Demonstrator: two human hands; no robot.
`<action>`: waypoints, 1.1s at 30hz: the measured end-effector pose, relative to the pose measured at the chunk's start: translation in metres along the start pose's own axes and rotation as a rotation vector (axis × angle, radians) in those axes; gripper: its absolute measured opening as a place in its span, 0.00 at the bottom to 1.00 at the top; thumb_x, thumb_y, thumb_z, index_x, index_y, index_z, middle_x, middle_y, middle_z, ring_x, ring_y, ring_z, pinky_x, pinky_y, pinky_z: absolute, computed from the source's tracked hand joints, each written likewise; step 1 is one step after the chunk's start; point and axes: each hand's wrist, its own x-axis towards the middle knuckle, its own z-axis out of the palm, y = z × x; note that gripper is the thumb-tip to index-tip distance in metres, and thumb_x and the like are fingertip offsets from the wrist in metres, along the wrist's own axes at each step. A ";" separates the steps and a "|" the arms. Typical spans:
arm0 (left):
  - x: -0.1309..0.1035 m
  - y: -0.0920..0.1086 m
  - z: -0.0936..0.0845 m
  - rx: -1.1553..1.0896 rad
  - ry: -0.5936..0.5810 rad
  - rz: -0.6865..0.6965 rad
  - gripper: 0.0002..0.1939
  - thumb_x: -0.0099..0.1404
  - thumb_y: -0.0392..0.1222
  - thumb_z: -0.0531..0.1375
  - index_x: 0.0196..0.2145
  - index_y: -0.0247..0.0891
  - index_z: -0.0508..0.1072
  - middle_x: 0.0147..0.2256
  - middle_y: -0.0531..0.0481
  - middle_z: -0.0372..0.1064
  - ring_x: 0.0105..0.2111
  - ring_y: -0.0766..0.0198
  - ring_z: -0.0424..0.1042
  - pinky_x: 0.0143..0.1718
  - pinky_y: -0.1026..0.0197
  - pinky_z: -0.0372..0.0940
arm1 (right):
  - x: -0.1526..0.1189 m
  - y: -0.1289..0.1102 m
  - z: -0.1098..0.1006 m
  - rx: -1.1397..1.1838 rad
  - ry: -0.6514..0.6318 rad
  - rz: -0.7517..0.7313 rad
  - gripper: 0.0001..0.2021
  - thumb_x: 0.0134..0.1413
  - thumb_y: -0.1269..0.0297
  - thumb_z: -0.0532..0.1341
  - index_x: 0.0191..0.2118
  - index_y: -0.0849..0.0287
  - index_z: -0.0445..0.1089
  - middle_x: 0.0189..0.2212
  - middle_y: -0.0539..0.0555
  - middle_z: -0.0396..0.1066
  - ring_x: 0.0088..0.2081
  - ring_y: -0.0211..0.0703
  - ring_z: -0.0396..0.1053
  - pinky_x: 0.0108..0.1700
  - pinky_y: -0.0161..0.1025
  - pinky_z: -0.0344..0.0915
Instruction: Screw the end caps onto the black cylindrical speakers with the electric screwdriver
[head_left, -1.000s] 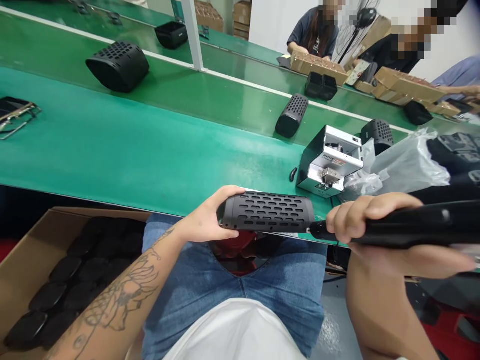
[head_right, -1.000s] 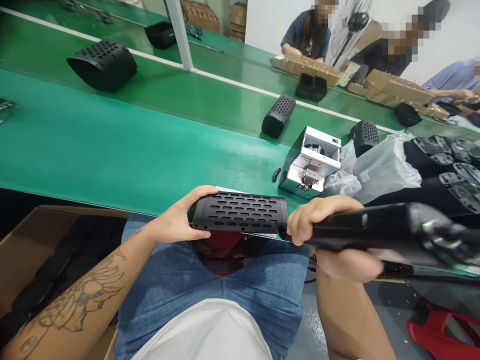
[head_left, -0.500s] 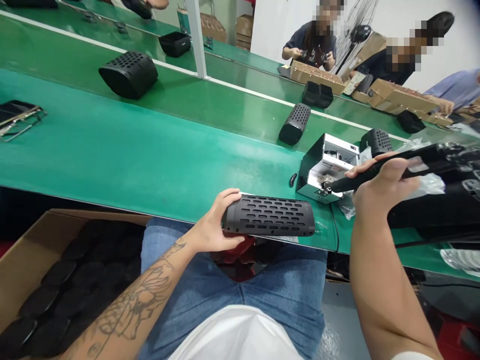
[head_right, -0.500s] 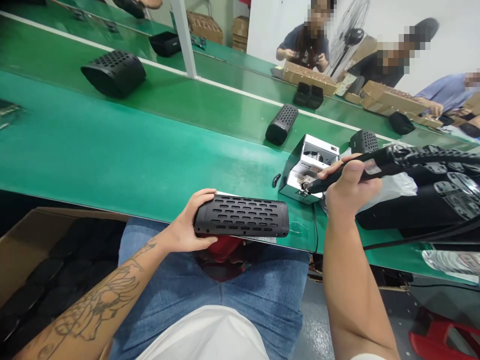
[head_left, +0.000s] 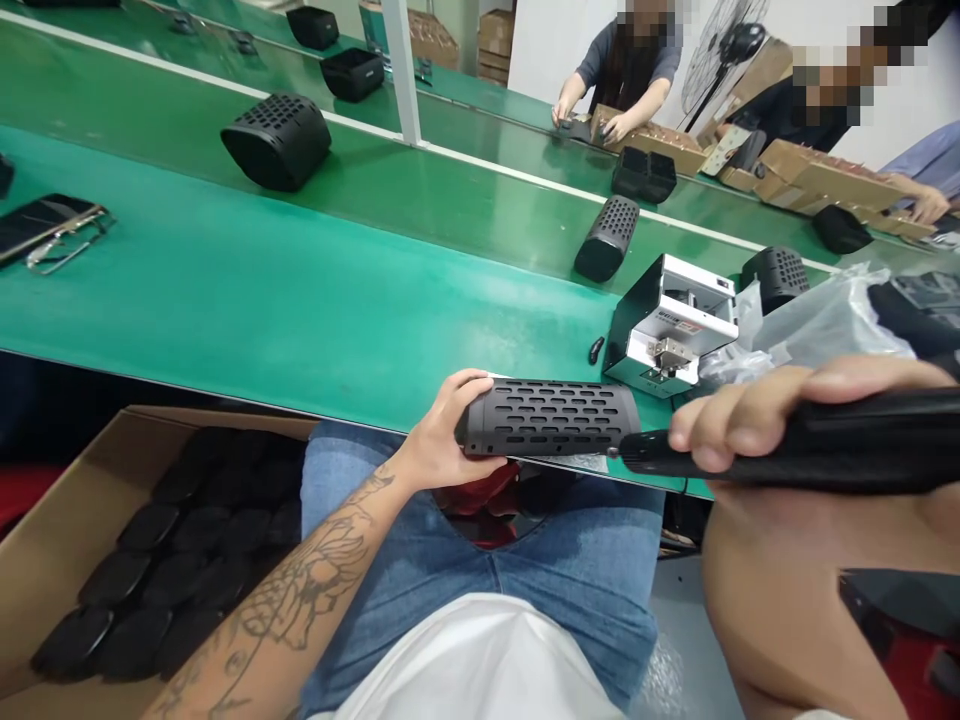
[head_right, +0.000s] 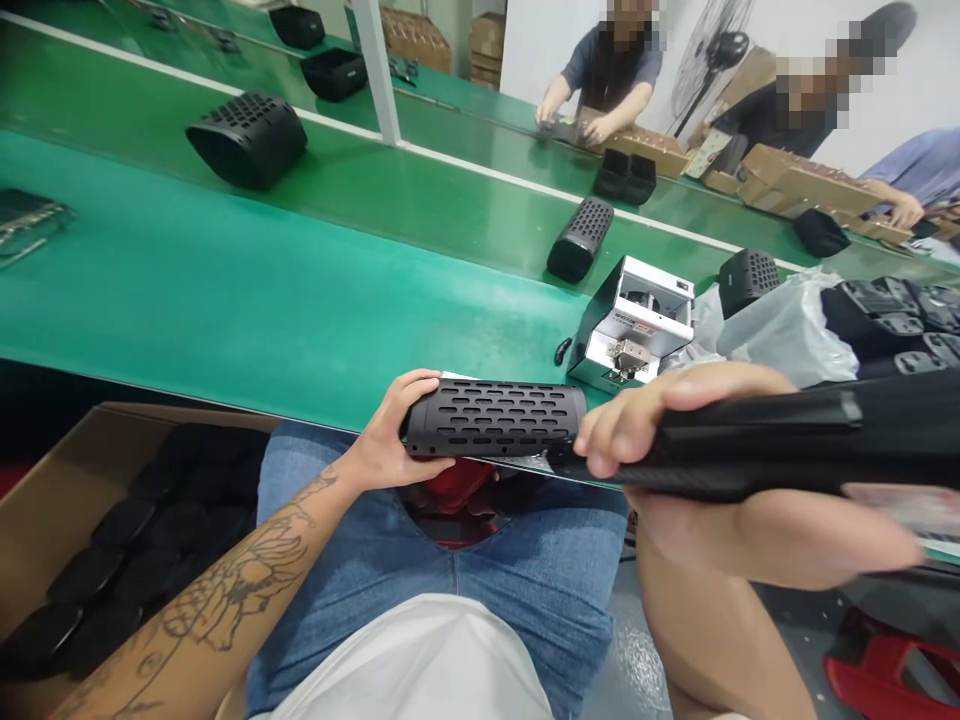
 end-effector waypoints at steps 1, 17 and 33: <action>0.000 0.000 0.000 0.001 0.000 -0.002 0.51 0.51 0.44 0.74 0.67 0.45 0.54 0.64 0.36 0.55 0.66 0.42 0.59 0.67 0.38 0.58 | -0.001 0.005 0.010 0.005 -0.021 -0.059 0.23 0.45 0.35 0.69 0.31 0.53 0.78 0.17 0.51 0.70 0.17 0.49 0.70 0.25 0.52 0.71; 0.001 -0.002 0.001 -0.021 0.010 0.043 0.52 0.51 0.45 0.74 0.67 0.43 0.55 0.63 0.34 0.57 0.65 0.42 0.60 0.65 0.37 0.62 | 0.005 0.050 0.041 0.106 -0.149 -0.087 0.25 0.40 0.37 0.74 0.32 0.56 0.75 0.18 0.50 0.70 0.17 0.48 0.69 0.23 0.48 0.71; 0.003 0.000 0.002 -0.040 0.028 0.052 0.49 0.51 0.44 0.74 0.66 0.43 0.56 0.62 0.35 0.58 0.63 0.43 0.62 0.65 0.37 0.61 | 0.011 0.060 0.040 0.197 -0.319 -0.061 0.21 0.44 0.44 0.72 0.32 0.59 0.77 0.19 0.51 0.71 0.17 0.46 0.70 0.23 0.46 0.70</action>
